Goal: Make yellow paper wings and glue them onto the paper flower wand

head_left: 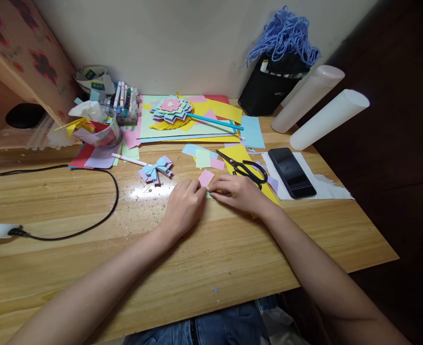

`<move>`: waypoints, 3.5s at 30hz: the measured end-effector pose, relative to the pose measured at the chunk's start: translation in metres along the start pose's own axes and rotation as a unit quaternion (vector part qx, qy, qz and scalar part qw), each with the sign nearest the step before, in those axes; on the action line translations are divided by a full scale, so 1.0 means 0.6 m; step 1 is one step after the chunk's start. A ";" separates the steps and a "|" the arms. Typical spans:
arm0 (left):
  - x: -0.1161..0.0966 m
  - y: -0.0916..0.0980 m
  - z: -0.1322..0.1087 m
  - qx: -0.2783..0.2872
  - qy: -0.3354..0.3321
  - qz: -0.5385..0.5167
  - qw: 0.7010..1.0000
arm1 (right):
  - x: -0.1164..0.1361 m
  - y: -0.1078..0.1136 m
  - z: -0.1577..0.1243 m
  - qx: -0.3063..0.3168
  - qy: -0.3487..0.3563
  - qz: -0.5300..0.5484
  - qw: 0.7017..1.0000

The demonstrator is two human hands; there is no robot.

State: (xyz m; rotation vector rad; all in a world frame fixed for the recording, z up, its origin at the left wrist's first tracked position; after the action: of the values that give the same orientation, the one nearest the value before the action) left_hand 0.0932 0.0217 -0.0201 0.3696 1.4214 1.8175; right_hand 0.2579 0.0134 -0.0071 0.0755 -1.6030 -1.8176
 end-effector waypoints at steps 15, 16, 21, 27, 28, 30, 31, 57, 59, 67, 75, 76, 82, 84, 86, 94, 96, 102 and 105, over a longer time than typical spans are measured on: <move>0.014 -0.002 0.009 -0.026 0.147 -0.193 0.970 | 0.000 -0.006 -0.001 -0.006 0.001 0.012 1.000; 0.013 -0.002 0.009 -0.024 0.135 -0.171 0.976 | 0.001 -0.006 -0.001 -0.006 0.001 0.012 1.000; 0.004 -0.003 0.007 0.006 0.083 -0.065 0.994 | 0.002 -0.006 0.000 -0.003 -0.001 0.012 1.000; -0.006 0.002 -0.001 0.016 0.025 0.013 0.999 | 0.002 -0.004 0.000 0.004 -0.007 0.015 1.000; -0.006 0.004 -0.002 0.016 0.024 0.016 0.999 | 0.002 -0.004 0.001 0.004 -0.008 0.020 1.000; -0.003 0.005 -0.006 0.014 0.032 0.006 0.999 | 0.001 -0.005 0.001 0.003 -0.009 0.029 1.000; -0.001 0.006 -0.007 0.013 0.036 -0.003 0.999 | 0.000 -0.005 0.001 0.002 -0.012 0.032 0.999; -0.016 0.020 -0.009 0.075 -0.056 0.096 0.991 | 0.009 -0.007 0.001 0.003 0.003 -0.011 1.000; -0.021 0.019 -0.010 0.082 -0.058 0.102 0.990 | 0.011 -0.012 0.003 -0.005 -0.014 -0.010 1.000; -0.030 0.013 -0.017 0.042 -0.026 0.098 0.994 | 0.008 -0.026 0.012 -0.040 -0.103 0.042 0.993; 0.004 0.015 -0.010 0.007 0.082 -0.063 0.995 | 0.004 -0.022 0.012 -0.037 -0.129 0.106 0.985; 0.010 0.013 -0.009 0.007 0.105 -0.103 0.989 | 0.003 -0.023 0.011 -0.039 -0.134 0.111 0.984; 0.023 0.008 -0.004 0.027 0.177 -0.201 0.963 | 0.000 -0.030 0.008 -0.043 -0.166 0.120 0.978; 0.023 0.008 -0.004 0.026 0.175 -0.214 0.961 | 0.002 -0.029 0.008 -0.055 -0.166 0.133 0.976; 0.022 0.009 -0.005 0.015 0.160 -0.229 0.960 | 0.007 -0.026 0.008 -0.065 -0.151 0.145 0.976; 0.013 0.019 -0.009 -0.064 0.036 -0.179 0.981 | 0.015 0.000 0.003 -0.068 0.014 0.089 0.994; 0.011 0.016 -0.010 -0.054 0.020 -0.150 0.987 | 0.011 -0.002 0.002 -0.041 0.034 0.083 0.995; 0.009 0.006 -0.014 -0.025 0.004 -0.080 0.996 | 0.001 -0.006 0.002 0.009 0.038 0.101 0.994; 0.010 0.006 -0.014 -0.014 -0.008 -0.045 0.999 | -0.003 -0.004 0.001 0.020 0.042 0.107 0.993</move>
State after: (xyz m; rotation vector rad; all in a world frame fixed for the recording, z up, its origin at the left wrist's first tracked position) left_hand 0.0827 0.0200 -0.0209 0.3003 1.3781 1.7552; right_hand 0.2580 0.0147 -0.0098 -0.0025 -1.5261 -1.5979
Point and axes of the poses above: each hand's wrist, its own z-axis towards the middle knuckle, its own y-axis out of the back of the hand, x = y × z, the point moved 2 cm from there along z, towards the middle knuckle, and after that the axes turned 4 degrees about -z, right-handed, at the moved point
